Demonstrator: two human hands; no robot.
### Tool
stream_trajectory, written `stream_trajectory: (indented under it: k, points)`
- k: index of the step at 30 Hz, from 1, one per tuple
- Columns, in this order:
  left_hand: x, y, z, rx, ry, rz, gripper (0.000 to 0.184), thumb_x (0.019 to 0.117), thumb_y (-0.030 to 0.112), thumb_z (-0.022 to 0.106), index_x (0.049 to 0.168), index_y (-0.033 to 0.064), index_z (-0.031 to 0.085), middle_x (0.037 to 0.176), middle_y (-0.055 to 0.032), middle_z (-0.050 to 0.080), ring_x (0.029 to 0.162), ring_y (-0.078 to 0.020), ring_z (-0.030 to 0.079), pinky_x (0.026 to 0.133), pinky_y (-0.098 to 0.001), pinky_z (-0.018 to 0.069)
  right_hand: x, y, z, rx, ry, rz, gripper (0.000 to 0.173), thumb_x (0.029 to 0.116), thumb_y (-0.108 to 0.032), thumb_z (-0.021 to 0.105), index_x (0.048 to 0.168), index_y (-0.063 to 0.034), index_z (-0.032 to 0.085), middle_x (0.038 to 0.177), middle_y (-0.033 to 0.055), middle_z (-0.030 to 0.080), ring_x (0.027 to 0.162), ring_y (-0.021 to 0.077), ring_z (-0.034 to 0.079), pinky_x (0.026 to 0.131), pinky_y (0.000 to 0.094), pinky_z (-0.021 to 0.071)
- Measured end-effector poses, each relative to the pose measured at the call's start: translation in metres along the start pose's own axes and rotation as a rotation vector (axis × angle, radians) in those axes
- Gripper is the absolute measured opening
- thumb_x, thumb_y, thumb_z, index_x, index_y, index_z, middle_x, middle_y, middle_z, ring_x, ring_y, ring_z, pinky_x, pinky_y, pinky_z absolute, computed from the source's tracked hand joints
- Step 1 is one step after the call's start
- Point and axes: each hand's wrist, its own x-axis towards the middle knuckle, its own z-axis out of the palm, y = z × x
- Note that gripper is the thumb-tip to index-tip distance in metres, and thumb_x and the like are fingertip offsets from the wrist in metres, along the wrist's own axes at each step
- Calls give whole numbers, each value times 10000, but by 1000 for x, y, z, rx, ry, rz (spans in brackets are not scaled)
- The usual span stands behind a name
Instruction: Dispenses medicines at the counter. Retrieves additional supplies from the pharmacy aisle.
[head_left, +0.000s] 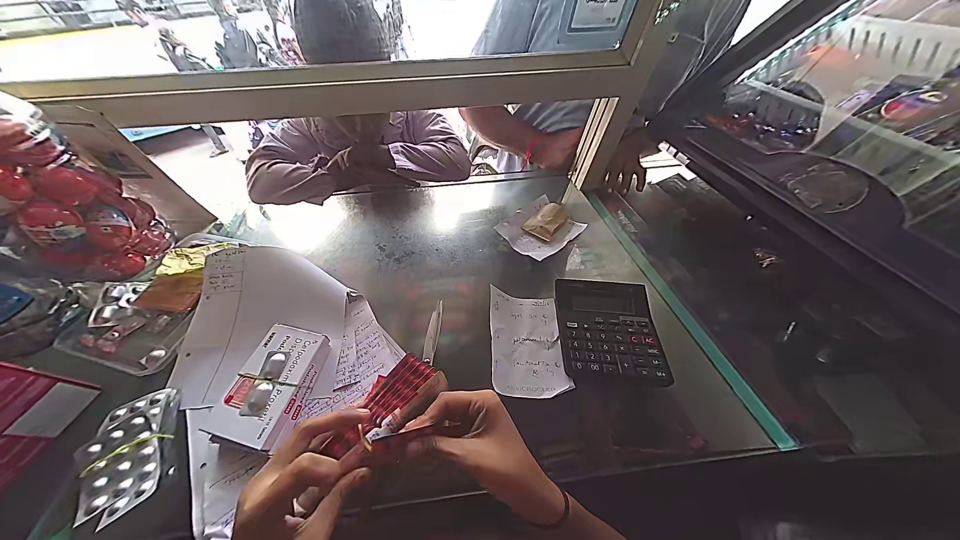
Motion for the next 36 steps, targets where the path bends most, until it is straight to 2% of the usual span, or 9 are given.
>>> stream_trajectory:
  k: [4,10,13,16,20,23,27,32,36]
  points:
    - [2,1,-2,104,-6,-11,175,956,235,699,974,175,535,1340,50,630,1279,-82,589,1030,-251,529,0,4,4,-74,74,-2,112,890,22,723,994,51,693,960,58,744,869,45,718,810,224,611]
    - [-1,3,3,364,-47,-52,513,899,261,723,1352,125,523,1380,-115,618,1307,-101,567,1059,-224,477,-7,12,12,-481,70,-272,112,968,-29,637,1044,54,630,1018,119,745,965,79,728,858,199,588]
    - [-1,4,4,311,7,-60,477,891,218,734,1323,126,556,1356,-73,656,1300,-73,580,1064,-215,484,-11,14,15,-566,58,-388,101,1013,-74,594,1046,18,570,1056,121,759,1024,83,731,893,195,569]
    - [1,5,4,174,83,-114,506,863,238,779,1311,118,576,1307,14,678,1198,-2,624,1010,-178,524,-14,12,18,-339,235,-265,81,1014,-93,585,1024,-29,536,938,-4,707,864,-21,686,770,162,577]
    - [-1,0,8,149,216,-163,495,836,194,783,1276,57,604,1248,-18,697,1136,2,651,961,-172,550,-7,-3,10,53,546,-52,64,1034,-43,494,1074,-91,509,921,-38,725,813,95,752,739,313,663]
    - [-3,-5,12,458,249,-147,423,871,187,726,1258,50,625,1304,-119,684,1247,-106,627,1009,-233,518,-8,-13,-12,-233,459,-95,128,1006,-40,502,1132,-47,523,988,-55,698,878,28,721,794,232,637]
    - [0,-15,10,810,268,-180,359,860,160,675,1209,86,712,1309,-185,677,1155,-347,689,863,-453,584,-12,-23,-37,-755,268,-82,238,964,-114,590,1152,14,662,1045,34,703,899,-49,670,790,105,558]
    - [3,-8,12,873,297,-175,438,924,425,645,1193,91,734,1282,-172,696,1181,-354,669,934,-473,542,-9,-23,-35,-996,245,-118,287,931,-134,629,1194,-24,659,955,45,745,781,-15,705,686,119,562]
    - [13,11,29,745,259,-58,318,995,336,613,1086,68,759,1138,-107,756,1102,-240,709,942,-365,555,-2,-28,-34,-1172,175,-159,301,947,-151,614,1207,-5,653,949,98,755,783,84,737,679,188,584]
